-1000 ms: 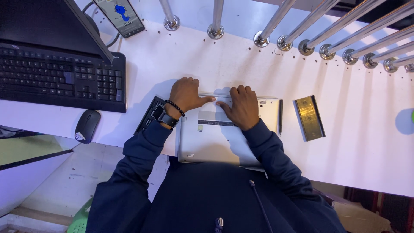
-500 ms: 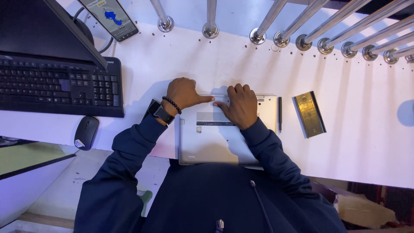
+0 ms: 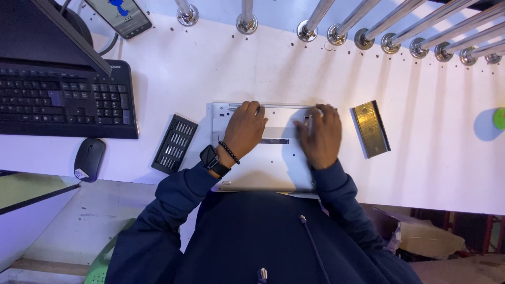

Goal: Removing screws and prying off the back cover of a laptop for repair

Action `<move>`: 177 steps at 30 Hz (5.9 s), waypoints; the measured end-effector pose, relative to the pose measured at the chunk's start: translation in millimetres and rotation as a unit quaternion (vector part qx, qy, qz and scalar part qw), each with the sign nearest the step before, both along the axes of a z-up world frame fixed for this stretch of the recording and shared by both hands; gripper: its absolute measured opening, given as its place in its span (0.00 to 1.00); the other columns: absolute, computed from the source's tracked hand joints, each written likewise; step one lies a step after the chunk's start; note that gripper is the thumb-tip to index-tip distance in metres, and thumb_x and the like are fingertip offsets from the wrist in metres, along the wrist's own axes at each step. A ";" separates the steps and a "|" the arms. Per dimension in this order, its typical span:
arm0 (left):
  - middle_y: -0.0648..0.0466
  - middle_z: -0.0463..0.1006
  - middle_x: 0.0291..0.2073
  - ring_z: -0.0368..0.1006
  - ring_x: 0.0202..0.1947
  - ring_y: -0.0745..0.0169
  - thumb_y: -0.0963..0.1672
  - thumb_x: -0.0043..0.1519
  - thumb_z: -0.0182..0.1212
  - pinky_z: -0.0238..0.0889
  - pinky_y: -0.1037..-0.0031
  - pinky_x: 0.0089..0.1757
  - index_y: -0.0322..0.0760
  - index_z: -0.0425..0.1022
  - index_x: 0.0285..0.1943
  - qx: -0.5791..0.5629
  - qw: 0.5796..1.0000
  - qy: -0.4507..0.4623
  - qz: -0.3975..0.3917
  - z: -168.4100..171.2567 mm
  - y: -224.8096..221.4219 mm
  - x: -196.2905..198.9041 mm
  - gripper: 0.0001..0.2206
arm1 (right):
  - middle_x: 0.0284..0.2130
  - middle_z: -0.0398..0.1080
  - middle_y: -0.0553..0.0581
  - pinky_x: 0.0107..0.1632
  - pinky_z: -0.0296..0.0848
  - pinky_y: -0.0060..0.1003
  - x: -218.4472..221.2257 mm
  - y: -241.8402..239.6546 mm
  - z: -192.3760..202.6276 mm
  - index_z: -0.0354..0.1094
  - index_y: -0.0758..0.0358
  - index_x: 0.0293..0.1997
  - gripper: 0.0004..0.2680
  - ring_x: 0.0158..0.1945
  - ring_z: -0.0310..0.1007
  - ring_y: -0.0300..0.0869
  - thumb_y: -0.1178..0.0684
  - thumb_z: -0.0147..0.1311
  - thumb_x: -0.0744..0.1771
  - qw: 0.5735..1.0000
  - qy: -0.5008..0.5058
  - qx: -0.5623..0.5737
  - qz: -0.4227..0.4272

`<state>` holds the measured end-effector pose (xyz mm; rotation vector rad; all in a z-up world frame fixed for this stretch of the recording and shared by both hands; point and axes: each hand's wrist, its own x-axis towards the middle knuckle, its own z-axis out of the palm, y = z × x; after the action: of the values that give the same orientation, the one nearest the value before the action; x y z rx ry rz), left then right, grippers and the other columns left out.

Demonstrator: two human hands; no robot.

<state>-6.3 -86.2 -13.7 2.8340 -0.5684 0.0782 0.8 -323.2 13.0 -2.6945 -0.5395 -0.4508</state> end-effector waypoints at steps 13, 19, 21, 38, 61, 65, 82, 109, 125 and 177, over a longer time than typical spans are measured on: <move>0.44 0.72 0.46 0.69 0.50 0.50 0.56 0.66 0.59 0.65 0.62 0.49 0.26 0.76 0.58 -0.001 1.000 -0.027 0.010 10.1 -14.3 -2.7 0.27 | 0.50 0.71 0.60 0.46 0.73 0.49 -29.3 -55.4 -21.2 0.75 0.61 0.56 0.10 0.46 0.74 0.57 0.57 0.55 0.69 0.984 0.034 -0.056 -0.167; 0.45 0.71 0.42 0.70 0.46 0.51 0.59 0.63 0.59 0.66 0.61 0.48 0.26 0.77 0.53 0.013 0.999 -0.036 0.024 8.0 -17.8 1.9 0.30 | 0.44 0.75 0.63 0.44 0.74 0.57 -17.5 -74.5 -32.5 0.72 0.58 0.59 0.15 0.43 0.77 0.64 0.56 0.61 0.65 0.974 0.097 -0.067 -0.192; 0.46 0.72 0.39 0.72 0.44 0.51 0.58 0.63 0.60 0.67 0.59 0.47 0.27 0.77 0.52 0.003 0.999 -0.029 0.018 7.8 -18.6 6.2 0.28 | 0.41 0.79 0.59 0.43 0.73 0.56 -13.2 -88.8 -48.3 0.70 0.58 0.61 0.14 0.41 0.79 0.61 0.56 0.58 0.67 0.968 0.127 -0.087 -0.199; 0.51 0.64 0.39 0.67 0.45 0.47 0.54 0.70 0.54 0.63 0.55 0.49 0.35 0.69 0.51 -0.123 0.985 -0.094 0.076 -9.6 -24.9 -0.5 0.18 | 0.36 0.69 0.65 0.41 0.81 0.47 -2.1 -16.4 11.3 0.64 0.77 0.44 0.04 0.39 0.81 0.60 0.63 0.52 0.72 0.907 0.007 0.421 -0.002; 0.50 0.66 0.39 0.68 0.47 0.47 0.52 0.67 0.61 0.64 0.52 0.49 0.38 0.71 0.50 -0.143 0.983 -0.070 0.088 -7.1 -24.7 3.9 0.16 | 0.35 0.69 0.63 0.41 0.79 0.48 17.1 -23.9 23.3 0.67 0.77 0.43 0.04 0.41 0.80 0.63 0.63 0.53 0.72 0.944 -0.023 0.318 0.084; 0.50 0.66 0.40 0.68 0.48 0.47 0.52 0.67 0.61 0.62 0.52 0.50 0.38 0.71 0.50 -0.153 0.981 -0.077 0.091 -12.7 -25.3 3.6 0.16 | 0.35 0.73 0.65 0.45 0.79 0.50 19.2 -34.1 30.3 0.69 0.74 0.39 0.06 0.43 0.80 0.64 0.62 0.52 0.72 0.939 0.057 0.313 0.133; 0.36 0.76 0.57 0.72 0.62 0.33 0.32 0.66 0.51 0.70 0.53 0.58 0.27 0.75 0.56 -0.489 0.853 -0.078 -0.165 60.1 -105.8 10.8 0.12 | 0.26 0.71 0.70 0.39 0.70 0.47 11.8 -10.2 36.9 0.67 0.77 0.32 0.10 0.33 0.74 0.63 0.57 0.51 0.70 0.928 0.137 0.329 0.107; 0.50 0.77 0.41 0.81 0.39 0.44 0.44 0.70 0.53 0.76 0.61 0.41 0.40 0.71 0.53 -0.362 0.920 -0.071 -0.130 27.3 -120.1 38.1 0.07 | 0.18 0.68 0.71 0.24 0.66 0.42 3.2 -25.8 -10.7 0.66 0.72 0.35 0.06 0.20 0.61 0.73 0.65 0.50 0.71 0.942 -0.001 0.334 0.035; 0.41 0.70 0.55 0.76 0.55 0.33 0.48 0.68 0.56 0.70 0.47 0.58 0.36 0.62 0.66 -0.374 0.914 -0.056 -0.144 36.6 -124.8 34.3 0.20 | 0.30 0.74 0.63 0.39 0.73 0.40 0.5 -66.3 -95.9 0.74 0.72 0.41 0.09 0.26 0.68 0.45 0.57 0.50 0.73 0.908 0.026 0.417 0.011; 0.46 0.81 0.41 0.80 0.42 0.35 0.32 0.63 0.58 0.77 0.58 0.37 0.36 0.82 0.48 -0.559 0.818 -0.043 0.128 5.3 58.9 -103.8 0.13 | 0.36 0.78 0.66 0.44 0.81 0.43 9.4 164.6 -6.9 0.71 0.73 0.43 0.02 0.42 0.82 0.56 0.67 0.59 0.68 0.877 0.146 0.407 0.211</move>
<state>-110.1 -27.2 -8.4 1.7134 -0.0570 0.4320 10.2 -158.5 6.1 -1.7253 -0.6413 -0.0944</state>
